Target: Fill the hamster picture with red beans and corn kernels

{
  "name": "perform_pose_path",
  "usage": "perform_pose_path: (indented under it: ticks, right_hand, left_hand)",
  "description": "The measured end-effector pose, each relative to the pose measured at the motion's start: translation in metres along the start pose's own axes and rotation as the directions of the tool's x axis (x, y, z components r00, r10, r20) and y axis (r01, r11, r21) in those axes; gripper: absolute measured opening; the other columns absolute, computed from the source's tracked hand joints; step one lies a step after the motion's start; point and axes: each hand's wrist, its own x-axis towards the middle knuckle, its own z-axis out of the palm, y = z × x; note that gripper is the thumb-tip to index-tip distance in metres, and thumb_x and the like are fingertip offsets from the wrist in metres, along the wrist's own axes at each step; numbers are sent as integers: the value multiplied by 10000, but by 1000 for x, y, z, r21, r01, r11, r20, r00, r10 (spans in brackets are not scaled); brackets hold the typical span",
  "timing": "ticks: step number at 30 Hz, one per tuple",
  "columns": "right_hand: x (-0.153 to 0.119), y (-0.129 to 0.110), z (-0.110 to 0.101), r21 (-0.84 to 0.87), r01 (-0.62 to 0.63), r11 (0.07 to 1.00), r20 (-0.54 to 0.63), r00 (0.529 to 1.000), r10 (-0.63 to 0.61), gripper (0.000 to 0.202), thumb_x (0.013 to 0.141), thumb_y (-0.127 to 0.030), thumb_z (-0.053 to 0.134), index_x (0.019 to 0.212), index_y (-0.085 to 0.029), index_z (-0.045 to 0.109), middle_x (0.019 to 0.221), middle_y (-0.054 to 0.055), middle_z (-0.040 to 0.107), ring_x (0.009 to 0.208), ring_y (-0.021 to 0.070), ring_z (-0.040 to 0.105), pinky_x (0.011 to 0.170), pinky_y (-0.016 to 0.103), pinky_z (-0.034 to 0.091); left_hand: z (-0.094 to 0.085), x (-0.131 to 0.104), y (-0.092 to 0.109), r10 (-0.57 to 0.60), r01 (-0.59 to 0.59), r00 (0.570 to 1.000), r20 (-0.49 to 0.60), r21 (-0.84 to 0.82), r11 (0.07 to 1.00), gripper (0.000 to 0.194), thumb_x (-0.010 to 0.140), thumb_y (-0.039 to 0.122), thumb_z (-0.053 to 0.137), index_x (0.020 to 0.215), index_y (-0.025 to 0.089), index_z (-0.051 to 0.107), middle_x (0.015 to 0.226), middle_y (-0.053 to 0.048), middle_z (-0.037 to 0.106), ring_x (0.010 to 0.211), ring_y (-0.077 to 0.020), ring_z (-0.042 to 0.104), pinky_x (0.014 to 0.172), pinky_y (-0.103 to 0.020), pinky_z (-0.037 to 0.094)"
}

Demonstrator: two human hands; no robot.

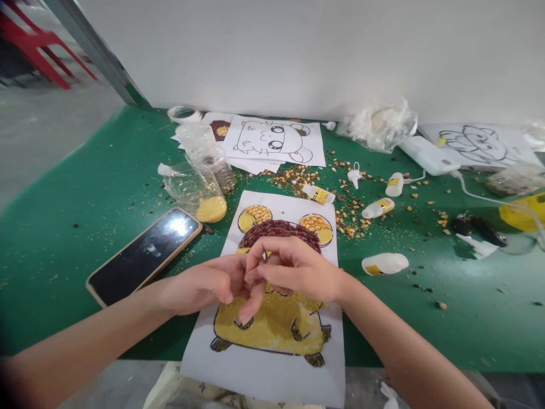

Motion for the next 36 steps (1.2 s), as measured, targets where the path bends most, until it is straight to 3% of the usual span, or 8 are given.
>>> perform_pose_path:
  ticks: [16,20,25,29,36]
  right_hand:
    - [-2,1,1,-19,5,1000,-3,1000,-5,67,852,-164,479,848,-145,543,460,-89,393,388,30,316,374,137,235]
    - [-2,1,1,-12,106,994,-51,993,-106,149,886,-233,477,921,-139,588,489,-72,418,397,42,356,375,154,269]
    - [-3,-3,-1,-233,273,933,-160,936,-314,142,858,-254,563,919,-156,645,725,30,636,507,66,488,438,186,370]
    - [-2,-5,-1,-443,252,860,-175,917,-359,115,817,-244,629,883,-161,672,692,26,668,514,80,523,468,199,412]
    - [1,-5,2,-625,297,722,-130,872,-471,120,859,-175,558,810,-170,668,730,31,709,641,114,641,585,204,484]
  left_hand:
    - [1,0,1,-4,4,1000,-10,11,1000,225,577,113,468,791,176,446,653,0,591,571,-137,516,591,-277,386]
    - [1,1,5,8,-8,1000,14,0,1000,236,564,119,455,796,160,470,634,-17,585,566,-144,513,592,-284,392]
    - [2,1,8,41,-41,999,-2,-44,998,257,557,117,443,810,159,456,643,-18,582,578,-144,525,585,-276,406]
    - [2,1,7,45,-45,999,4,-40,998,283,561,123,436,840,155,465,642,-16,578,574,-141,515,586,-278,409]
    - [0,2,4,33,-34,999,-35,-22,999,277,558,117,449,833,154,450,669,-22,580,597,-143,531,600,-285,428]
